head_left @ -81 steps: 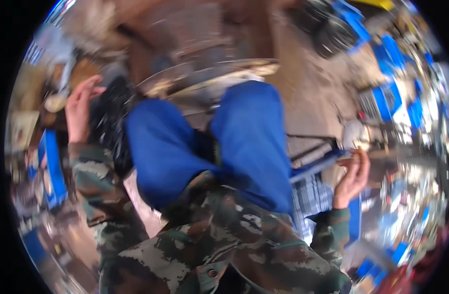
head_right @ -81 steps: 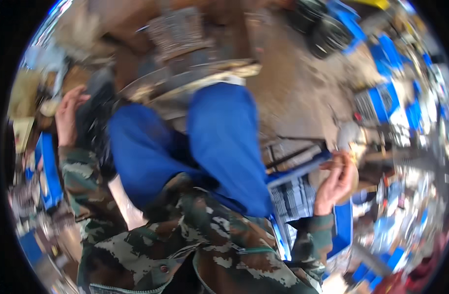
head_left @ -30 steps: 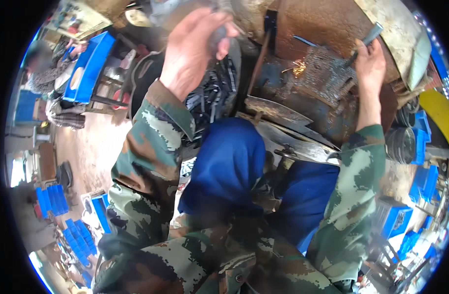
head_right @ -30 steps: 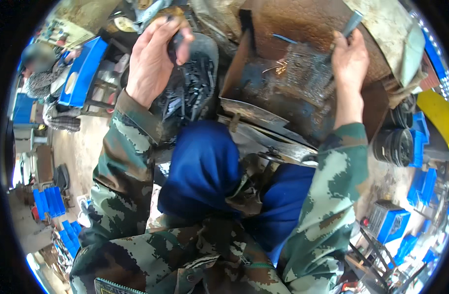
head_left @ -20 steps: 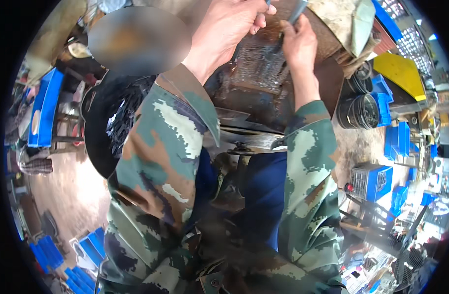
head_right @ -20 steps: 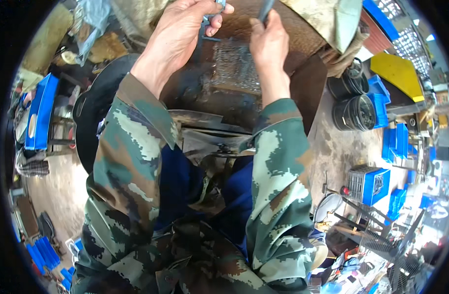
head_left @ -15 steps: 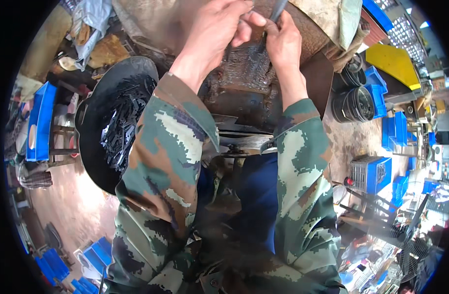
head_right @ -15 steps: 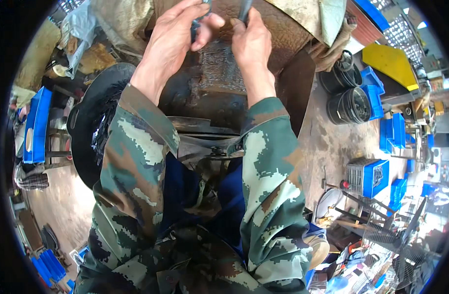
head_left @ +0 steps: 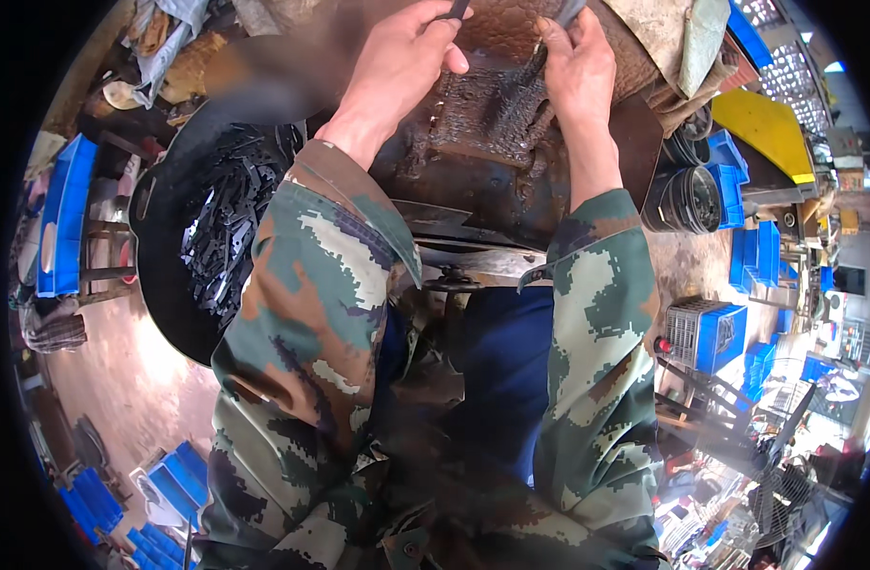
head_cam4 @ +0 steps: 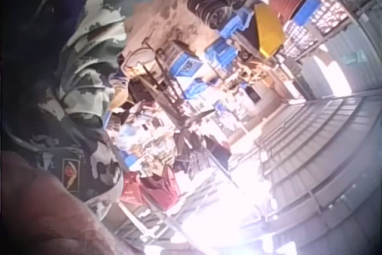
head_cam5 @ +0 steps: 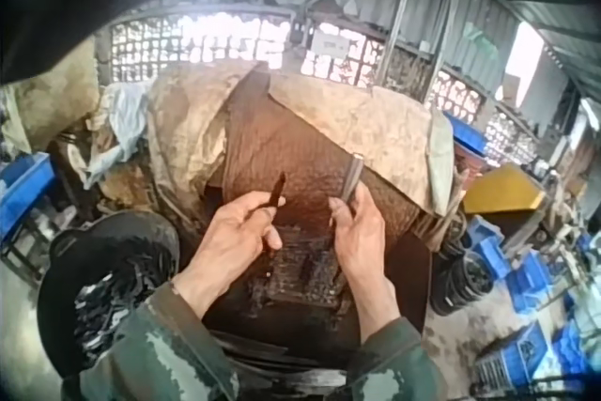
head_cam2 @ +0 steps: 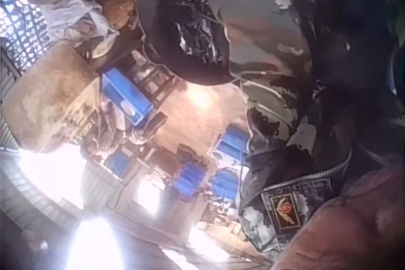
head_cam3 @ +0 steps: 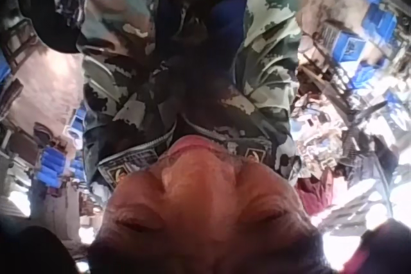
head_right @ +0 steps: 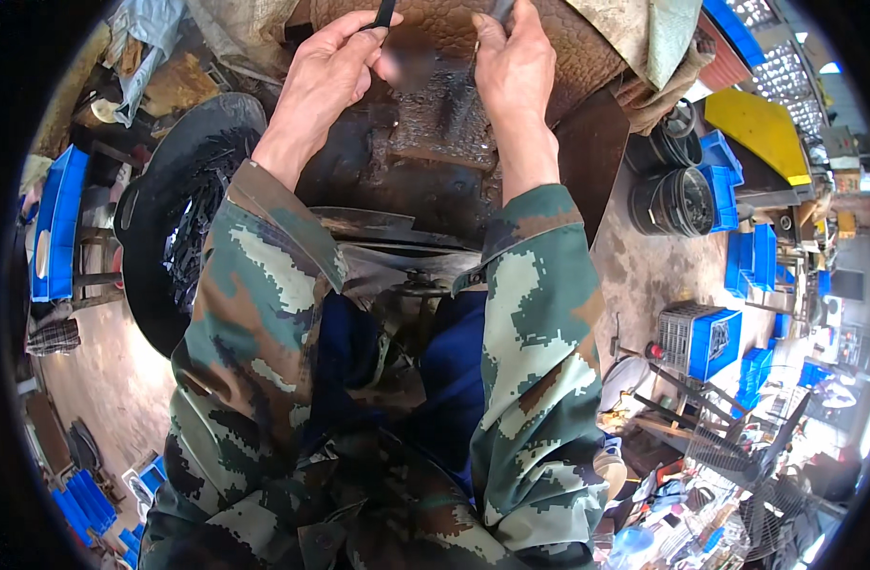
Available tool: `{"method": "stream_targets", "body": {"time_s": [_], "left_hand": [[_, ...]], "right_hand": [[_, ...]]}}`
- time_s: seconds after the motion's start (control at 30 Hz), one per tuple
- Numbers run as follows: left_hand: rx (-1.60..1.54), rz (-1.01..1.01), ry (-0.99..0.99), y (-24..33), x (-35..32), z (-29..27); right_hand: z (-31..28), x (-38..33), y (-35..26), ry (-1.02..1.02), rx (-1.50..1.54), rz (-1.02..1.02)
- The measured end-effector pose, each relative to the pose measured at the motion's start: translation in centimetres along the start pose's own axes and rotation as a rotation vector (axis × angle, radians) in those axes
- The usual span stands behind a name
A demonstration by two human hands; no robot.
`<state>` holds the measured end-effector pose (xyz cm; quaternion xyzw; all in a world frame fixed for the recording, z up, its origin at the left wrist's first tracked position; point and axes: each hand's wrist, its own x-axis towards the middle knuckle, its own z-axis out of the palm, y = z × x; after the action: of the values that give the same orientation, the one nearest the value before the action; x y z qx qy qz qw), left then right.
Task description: Manufacturing metal parts by pressing them in a machine and measuring dimensions with a caliper.
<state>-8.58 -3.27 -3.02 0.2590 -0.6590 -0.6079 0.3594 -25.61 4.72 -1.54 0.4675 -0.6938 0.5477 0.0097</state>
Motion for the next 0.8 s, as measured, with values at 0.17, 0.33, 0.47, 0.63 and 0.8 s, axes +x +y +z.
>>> {"method": "stream_targets", "body": {"time_s": [0.17,0.33,0.47,0.63,0.8], "left_hand": [[0.067,0.019,0.086,-1.0,0.6,-0.6],[0.133,0.100,0.059,0.4,0.1,-0.4],[0.269,0.069,0.095,1.3,0.1,-0.5],[0.360,0.182,0.216,0.3,0.4,-0.4],[0.167,0.071,0.104,-0.9,0.3,-0.3]], "right_hand": [[0.3,-0.1,-0.1,0.009,-0.080,-0.021],[0.2,-0.1,0.0,-0.027,-0.059,-0.006],[0.3,-0.1,0.2,-0.020,-0.074,-0.010],[0.6,-0.3,0.5,0.018,-0.062,-0.086],[0.7,-0.3,0.5,-0.007,-0.051,-0.012]]}}
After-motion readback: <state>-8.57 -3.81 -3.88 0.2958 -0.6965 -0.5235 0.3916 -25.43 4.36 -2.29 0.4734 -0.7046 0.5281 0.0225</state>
